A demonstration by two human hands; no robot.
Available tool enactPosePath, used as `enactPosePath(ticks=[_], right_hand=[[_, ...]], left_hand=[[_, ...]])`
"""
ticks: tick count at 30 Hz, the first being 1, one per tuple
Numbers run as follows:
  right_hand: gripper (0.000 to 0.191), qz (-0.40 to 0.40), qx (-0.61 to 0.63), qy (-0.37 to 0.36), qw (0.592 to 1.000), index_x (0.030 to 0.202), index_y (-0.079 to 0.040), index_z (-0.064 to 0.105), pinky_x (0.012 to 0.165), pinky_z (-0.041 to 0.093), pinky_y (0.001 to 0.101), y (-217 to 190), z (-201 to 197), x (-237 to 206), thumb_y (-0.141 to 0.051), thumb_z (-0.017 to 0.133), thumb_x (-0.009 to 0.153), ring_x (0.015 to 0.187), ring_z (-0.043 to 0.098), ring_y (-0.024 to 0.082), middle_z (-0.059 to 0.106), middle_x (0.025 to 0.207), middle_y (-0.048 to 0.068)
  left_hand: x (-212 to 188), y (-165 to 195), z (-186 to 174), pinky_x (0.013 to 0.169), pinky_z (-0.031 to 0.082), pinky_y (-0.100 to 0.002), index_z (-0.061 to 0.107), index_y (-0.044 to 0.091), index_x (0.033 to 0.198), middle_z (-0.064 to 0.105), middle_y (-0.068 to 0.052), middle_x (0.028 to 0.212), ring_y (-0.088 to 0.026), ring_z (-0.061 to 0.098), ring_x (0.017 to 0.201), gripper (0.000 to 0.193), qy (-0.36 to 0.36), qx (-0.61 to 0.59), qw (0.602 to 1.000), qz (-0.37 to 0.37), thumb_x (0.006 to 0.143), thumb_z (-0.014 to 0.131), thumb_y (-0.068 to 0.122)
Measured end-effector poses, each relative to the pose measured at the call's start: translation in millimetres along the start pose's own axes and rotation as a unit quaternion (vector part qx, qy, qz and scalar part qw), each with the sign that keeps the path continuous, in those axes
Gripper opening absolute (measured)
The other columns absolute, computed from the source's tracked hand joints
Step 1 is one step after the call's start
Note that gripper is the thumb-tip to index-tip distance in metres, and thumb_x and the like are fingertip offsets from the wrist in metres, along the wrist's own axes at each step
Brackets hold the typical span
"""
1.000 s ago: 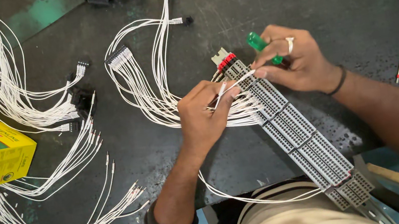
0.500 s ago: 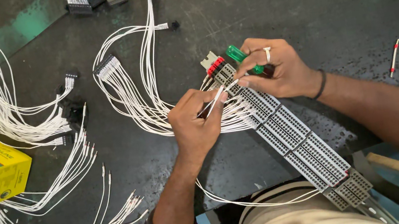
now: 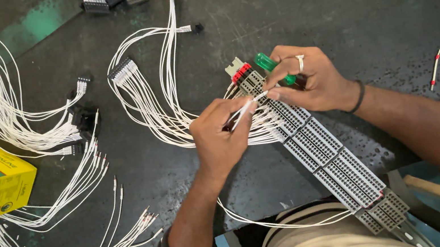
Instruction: The person assembles a wire harness on a workbench, inserting stripped white wire ends one at a time into terminal blocks mounted on a DIN rail and pressing them into place. They use a green-handled screwdriver to work on the terminals, gather and align bundles of wires, and attach a connector block to the wired assembly.
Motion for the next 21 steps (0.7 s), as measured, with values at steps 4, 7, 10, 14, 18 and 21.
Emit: enactPosePath(ticks=[4,7,10,14,18,21], right_hand=[[0.015,0.021,0.019,-0.117,0.993,0.097,-0.005,0.073,0.054,0.04,0.0294,-2.9,-3.7,1.8,-0.01,0.081,0.086,0.063,0.055,0.013,0.064,0.088,0.008],[0.018,-0.058,0.001,-0.043,0.997,0.115,-0.008,0.072,0.075,0.055,0.0275,-7.9,-14.4,2.0,-0.005,0.07,0.098,0.088,0.069,0.017,0.071,0.107,0.008],[0.033,0.029,0.098,0.03,0.994,0.139,-0.007,0.06,0.083,0.063,0.0284,-7.7,-18.4,-2.7,0.003,0.055,0.108,0.1,0.074,0.017,0.061,0.141,0.02],[0.063,0.016,0.211,0.023,0.977,0.162,-0.011,0.029,0.093,0.063,0.0326,-3.9,-8.9,-10.3,0.006,0.056,0.108,0.105,0.072,0.019,0.06,0.142,0.022],[0.068,0.013,0.19,0.007,0.982,0.166,-0.012,0.022,0.096,0.062,0.0335,-5.2,-2.2,-14.7,0.007,0.056,0.11,0.104,0.071,0.022,0.06,0.139,0.024],[0.066,-0.003,0.093,-0.001,0.996,0.162,-0.011,0.025,0.094,0.063,0.0351,-11.9,-3.0,-10.8,0.007,0.057,0.107,0.104,0.074,0.023,0.063,0.138,0.024]], left_hand=[[-5.3,2.9,-0.3,0.054,0.049,-0.026,0.076,0.005,0.102,0.075,-0.007,0.088,-0.012,0.065,0.061,0.021,-0.03,0.017,0.999,-0.002,0.081,0.081,0.006],[-6.3,3.9,-1.4,0.06,0.055,-0.029,0.075,0.009,0.103,0.076,-0.005,0.092,-0.016,0.07,0.067,0.022,-0.068,0.055,0.996,0.027,0.082,0.081,0.01],[-6.4,6.4,-2.8,0.066,0.059,-0.031,0.075,0.012,0.104,0.075,-0.003,0.095,-0.019,0.074,0.075,0.021,-0.085,0.09,0.991,0.053,0.083,0.081,0.012],[-7.9,12.2,-4.5,0.064,0.057,-0.033,0.074,0.013,0.102,0.074,-0.002,0.089,-0.021,0.073,0.073,0.023,-0.104,0.147,0.983,0.044,0.08,0.082,0.012],[-9.1,18.3,-2.8,0.06,0.054,-0.035,0.073,0.013,0.098,0.069,-0.001,0.084,-0.022,0.07,0.069,0.02,-0.111,0.168,0.978,0.049,0.08,0.083,0.013],[-8.6,21.9,1.2,0.059,0.053,-0.037,0.071,0.013,0.093,0.066,-0.002,0.081,-0.023,0.068,0.067,0.018,-0.109,0.21,0.97,0.054,0.079,0.083,0.014]])
Point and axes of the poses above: each hand's wrist, its own x-axis towards the middle knuckle, its own z-axis out of the palm, y = z × x, the point moved 1 cm from there along x, towards the middle knuckle
